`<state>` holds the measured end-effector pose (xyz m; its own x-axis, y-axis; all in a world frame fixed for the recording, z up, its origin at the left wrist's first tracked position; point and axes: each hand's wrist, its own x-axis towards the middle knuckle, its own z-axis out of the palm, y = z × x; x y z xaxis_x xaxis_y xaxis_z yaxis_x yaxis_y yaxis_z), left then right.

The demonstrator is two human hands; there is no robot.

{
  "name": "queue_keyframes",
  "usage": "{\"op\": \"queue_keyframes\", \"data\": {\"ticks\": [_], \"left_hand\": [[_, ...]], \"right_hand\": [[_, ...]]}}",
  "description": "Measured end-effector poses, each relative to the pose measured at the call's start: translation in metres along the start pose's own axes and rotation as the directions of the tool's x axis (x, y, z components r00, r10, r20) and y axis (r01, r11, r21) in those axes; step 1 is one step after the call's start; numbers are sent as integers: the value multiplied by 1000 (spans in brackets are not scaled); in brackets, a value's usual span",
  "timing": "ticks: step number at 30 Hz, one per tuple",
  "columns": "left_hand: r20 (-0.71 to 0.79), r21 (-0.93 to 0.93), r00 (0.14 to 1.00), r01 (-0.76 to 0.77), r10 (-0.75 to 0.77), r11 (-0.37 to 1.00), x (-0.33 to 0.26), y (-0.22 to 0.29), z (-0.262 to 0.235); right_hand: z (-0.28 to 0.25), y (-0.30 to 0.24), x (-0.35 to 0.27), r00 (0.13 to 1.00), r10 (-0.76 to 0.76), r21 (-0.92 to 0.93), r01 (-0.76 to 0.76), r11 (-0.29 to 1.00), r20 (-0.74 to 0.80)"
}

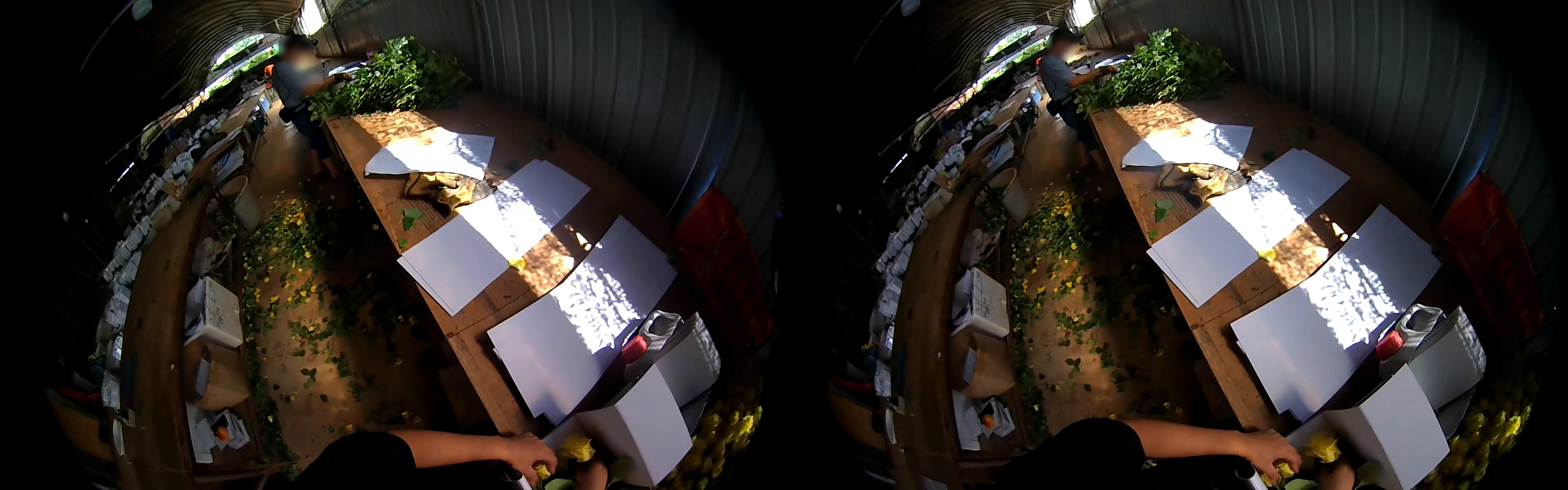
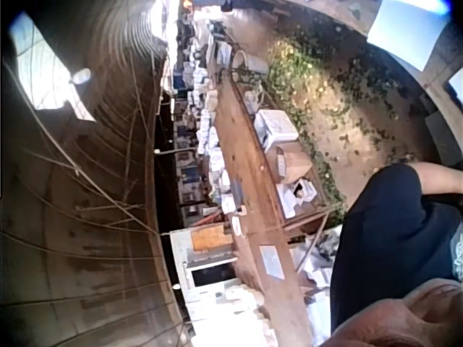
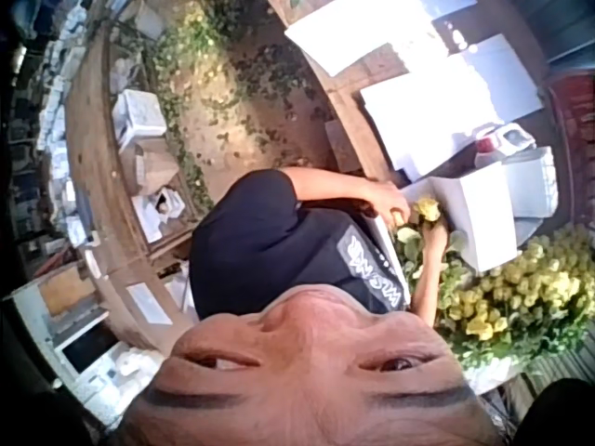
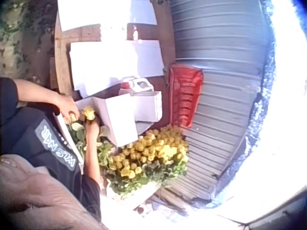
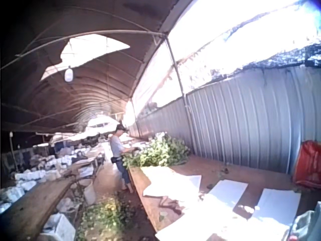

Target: The person carries a large bunch of yellow roses to a wooden table, places them down, and then repeatedly picks individual roses to arrange them inside a white box lined with paper. The person folds the paper around the roses as they place them into the box.

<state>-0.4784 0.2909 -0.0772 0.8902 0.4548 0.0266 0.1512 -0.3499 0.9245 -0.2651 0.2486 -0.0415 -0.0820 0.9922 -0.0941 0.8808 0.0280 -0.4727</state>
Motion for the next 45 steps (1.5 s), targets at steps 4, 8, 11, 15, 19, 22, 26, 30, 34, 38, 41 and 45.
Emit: {"op": "queue_keyframes", "data": {"ticks": [4, 8, 11, 15, 19, 22, 26, 30, 34, 38, 41, 45], "left_hand": [[-1, -7, 998, -65, 65, 998, 2, -6, 4], [-22, 50, 994, -104, 105, 993, 2, -3, 2], [-22, 165, 995, -96, 101, 982, -3, -3, 3], [80, 211, 995, -73, 58, 975, -8, -1, -2], [100, 221, 980, -190, 172, 957, 1, -3, 2], [229, 279, 965, -193, 130, 941, 13, 3, -8], [102, 423, 966, -259, 239, 868, 20, -25, -19], [231, 486, 949, -303, 214, 820, 40, -39, -40], [231, 517, 946, -318, 229, 795, 40, -37, -47], [214, 544, 948, -316, 235, 777, 36, -38, -48], [196, 552, 945, -327, 261, 767, 37, -38, -49], [170, 531, 951, -308, 257, 789, 37, -38, -46]], "right_hand": [[-7, -3, 5, 997, 83, 10, -83, 996, 6], [-3, 6, 3, 993, 91, -7, -91, 996, 74], [-5, 3, 3, 964, 151, 29, -162, 986, 218], [6, 12, -1, 978, 80, 161, -112, 981, 192], [14, 39, -14, 992, 40, 263, -71, 962, 122], [11, 41, -12, 974, 77, 256, -131, 958, 213], [6, 39, 24, 934, 131, 215, -211, 953, 333], [11, 47, 39, 952, 190, 263, -252, 931, 240], [10, 38, 41, 960, 216, 270, -259, 927, 178], [9, 24, 37, 973, 228, 273, -231, 934, 45], [11, 16, 29, 970, 245, 179, -241, 954, 4], [1, 14, 30, 979, 162, 114, -176, 978, 124]]}}
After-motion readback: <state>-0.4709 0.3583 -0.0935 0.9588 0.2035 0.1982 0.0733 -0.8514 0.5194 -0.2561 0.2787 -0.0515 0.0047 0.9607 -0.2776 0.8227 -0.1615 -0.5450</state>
